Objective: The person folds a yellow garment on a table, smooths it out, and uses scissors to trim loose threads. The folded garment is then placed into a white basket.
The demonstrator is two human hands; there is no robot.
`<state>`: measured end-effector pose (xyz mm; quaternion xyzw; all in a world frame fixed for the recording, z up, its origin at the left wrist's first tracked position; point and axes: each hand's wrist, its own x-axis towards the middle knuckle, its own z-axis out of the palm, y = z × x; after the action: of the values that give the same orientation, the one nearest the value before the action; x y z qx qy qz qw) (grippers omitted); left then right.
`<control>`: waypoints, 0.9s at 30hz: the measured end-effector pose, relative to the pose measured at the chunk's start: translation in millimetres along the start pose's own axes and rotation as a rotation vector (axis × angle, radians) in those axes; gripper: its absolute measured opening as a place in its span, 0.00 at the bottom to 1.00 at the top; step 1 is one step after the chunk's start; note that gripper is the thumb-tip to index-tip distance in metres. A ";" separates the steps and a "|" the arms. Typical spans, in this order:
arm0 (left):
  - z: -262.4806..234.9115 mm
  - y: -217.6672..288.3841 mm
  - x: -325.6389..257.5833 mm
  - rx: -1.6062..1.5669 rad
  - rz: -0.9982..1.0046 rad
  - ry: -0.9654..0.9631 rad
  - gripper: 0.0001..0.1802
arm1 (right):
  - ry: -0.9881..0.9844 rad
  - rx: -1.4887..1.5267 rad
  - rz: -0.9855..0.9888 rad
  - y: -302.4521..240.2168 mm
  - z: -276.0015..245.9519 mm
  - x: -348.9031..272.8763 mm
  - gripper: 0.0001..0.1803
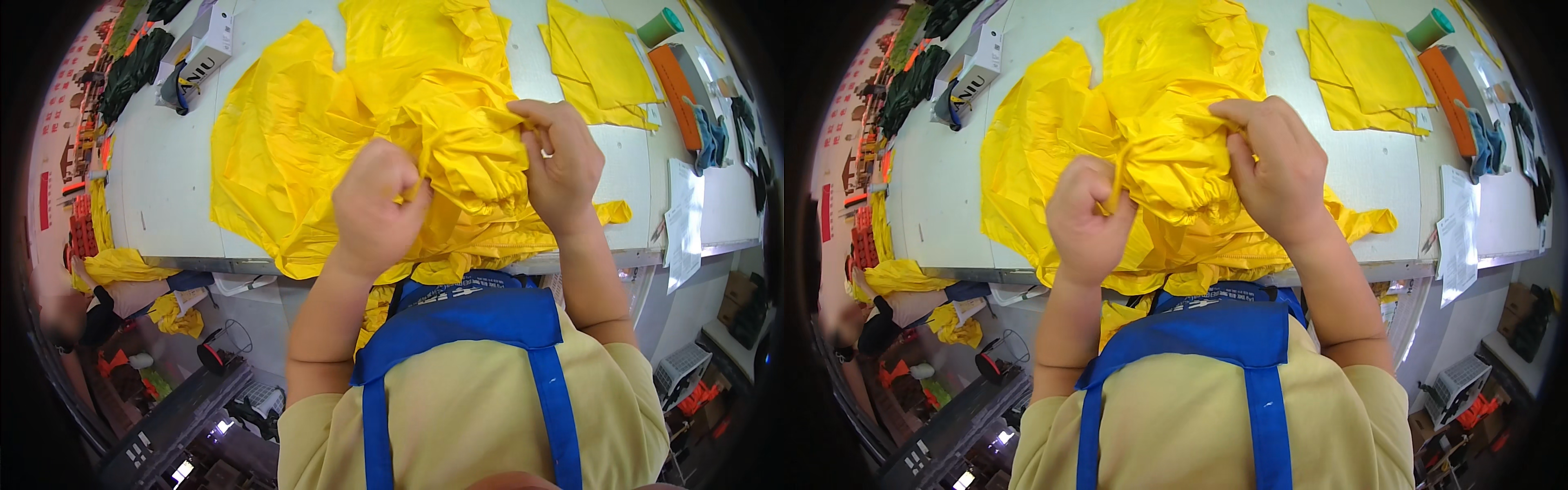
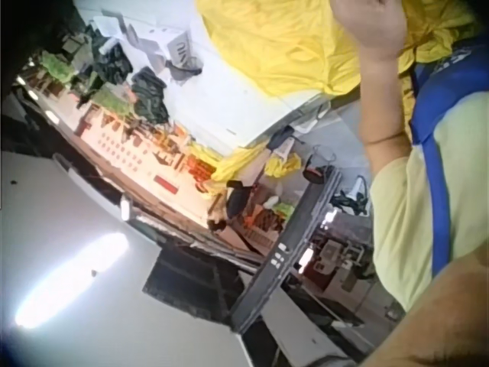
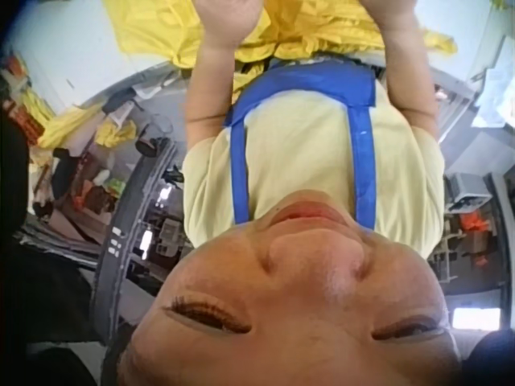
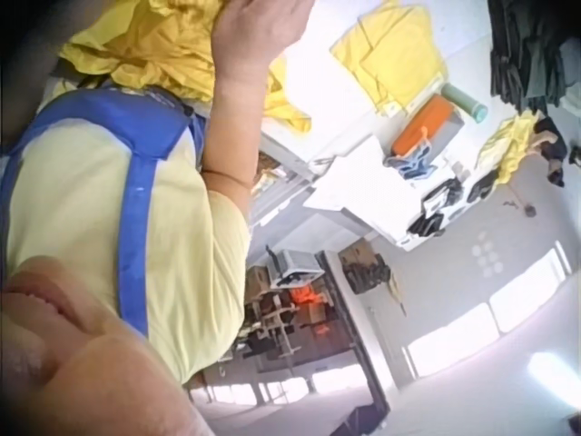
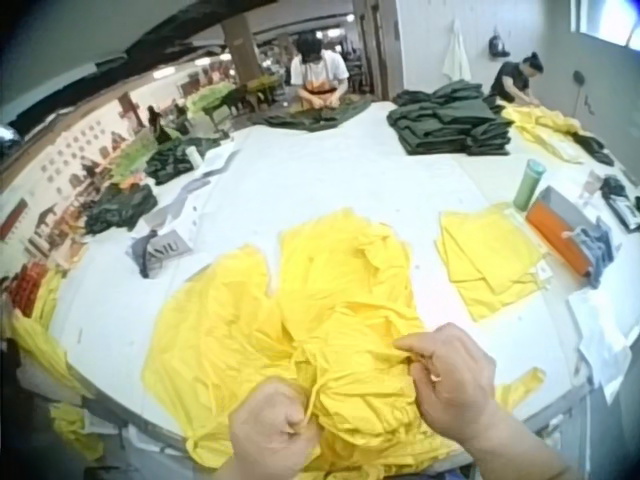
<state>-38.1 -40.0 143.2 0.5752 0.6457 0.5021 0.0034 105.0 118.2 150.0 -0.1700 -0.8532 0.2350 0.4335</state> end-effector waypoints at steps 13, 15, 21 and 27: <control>-2.7 21.8 -9.4 -0.408 -0.678 -0.167 0.35 | -0.446 0.697 0.499 -26.7 -2.8 -16.1 0.21; -4.3 14.4 -13.6 -0.206 -0.678 -0.127 0.33 | -0.469 0.458 0.223 -33.4 3.8 -17.6 0.22; 1.7 22.1 -11.7 -0.047 -0.419 -0.027 0.22 | -0.312 0.214 0.108 -13.8 23.9 -20.4 0.23; -21.0 -26.9 -6.4 0.461 -0.123 0.252 0.08 | -0.141 0.331 -0.137 -28.2 34.4 -15.1 0.12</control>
<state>-68.0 -53.9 132.5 0.4533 0.7722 0.4083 -0.1778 83.0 78.6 137.8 -0.0209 -0.8408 0.3532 0.4097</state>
